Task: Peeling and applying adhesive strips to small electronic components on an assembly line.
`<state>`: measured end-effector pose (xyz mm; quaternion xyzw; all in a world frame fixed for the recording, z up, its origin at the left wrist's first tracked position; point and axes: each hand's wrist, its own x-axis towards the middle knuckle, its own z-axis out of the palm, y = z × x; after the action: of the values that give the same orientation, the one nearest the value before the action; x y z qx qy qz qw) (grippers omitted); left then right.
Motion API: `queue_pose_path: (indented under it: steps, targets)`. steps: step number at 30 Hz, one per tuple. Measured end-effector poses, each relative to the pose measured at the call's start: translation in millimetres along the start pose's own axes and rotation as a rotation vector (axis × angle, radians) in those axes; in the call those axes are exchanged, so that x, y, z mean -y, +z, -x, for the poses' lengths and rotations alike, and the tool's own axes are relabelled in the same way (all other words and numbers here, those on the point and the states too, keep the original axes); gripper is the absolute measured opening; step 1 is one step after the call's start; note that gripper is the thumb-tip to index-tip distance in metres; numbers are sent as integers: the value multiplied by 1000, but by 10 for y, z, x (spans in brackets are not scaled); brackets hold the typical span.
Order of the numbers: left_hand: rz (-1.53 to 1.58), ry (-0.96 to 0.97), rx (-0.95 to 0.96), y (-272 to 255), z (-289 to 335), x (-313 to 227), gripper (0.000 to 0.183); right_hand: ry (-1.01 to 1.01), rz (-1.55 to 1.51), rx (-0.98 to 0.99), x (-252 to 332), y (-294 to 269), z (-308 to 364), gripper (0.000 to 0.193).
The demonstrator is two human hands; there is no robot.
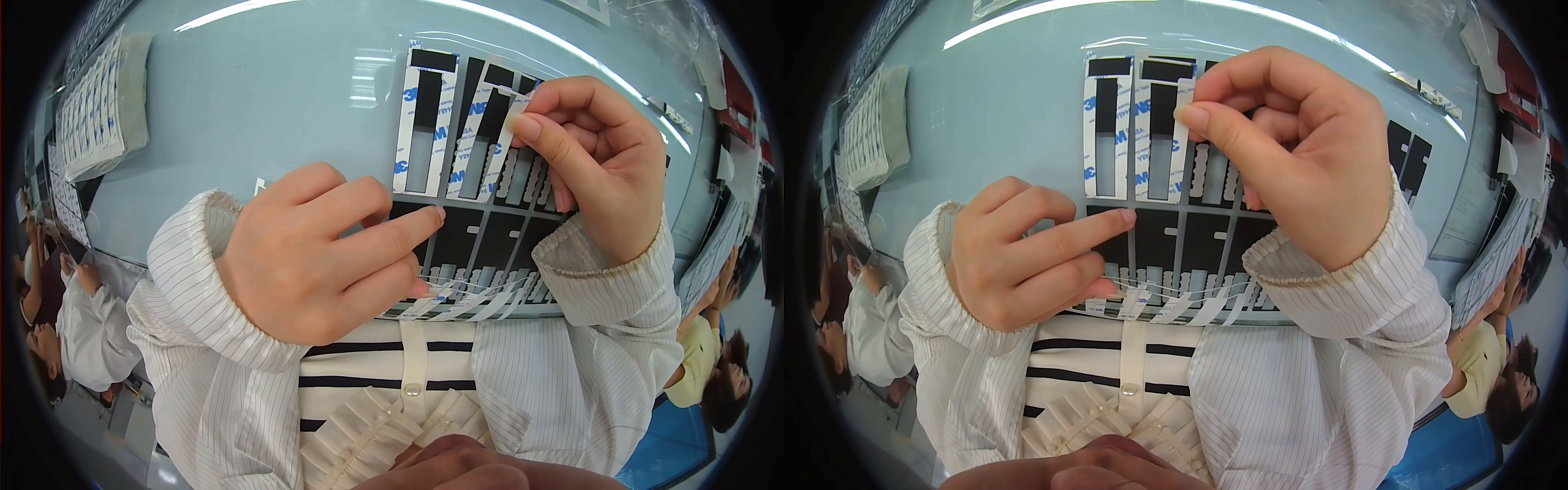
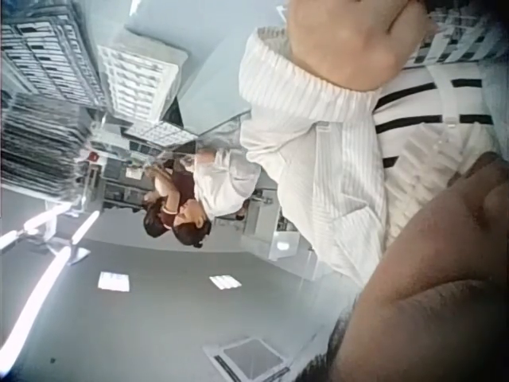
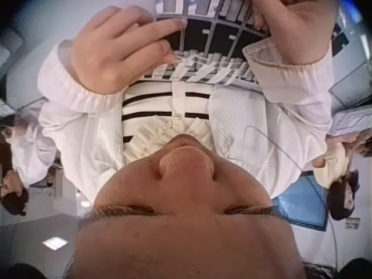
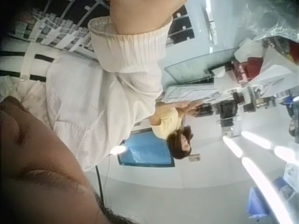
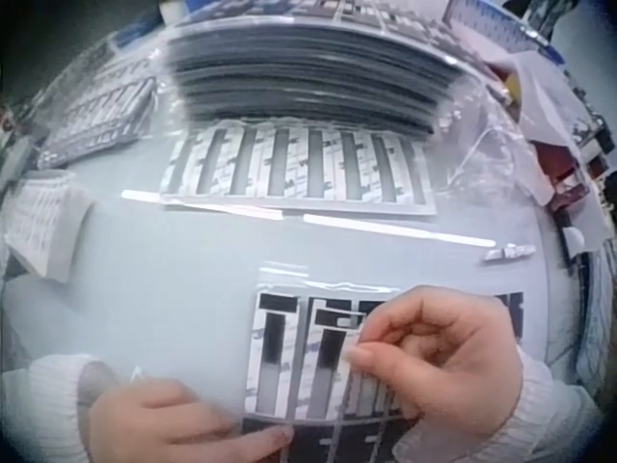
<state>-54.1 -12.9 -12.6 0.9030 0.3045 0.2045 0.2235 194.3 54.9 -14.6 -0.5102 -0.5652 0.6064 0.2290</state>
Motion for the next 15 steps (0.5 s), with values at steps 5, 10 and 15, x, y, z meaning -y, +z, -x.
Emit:
queue_pose_path:
  steps: [5, 10, 15]
  targets:
    - [-11, 2, 16, -26, 8, -10, 29, -5, 12, 5, 6, 11, 3, 15]
    - [-23, 4, 23, -25, -9, 3, 30, -12, 21, 11, 16, 13, -28, 15]
    - [-59, 9, 48, -12, -22, 6, 31, -21, 21, 4, -4, 12, -20, 15]
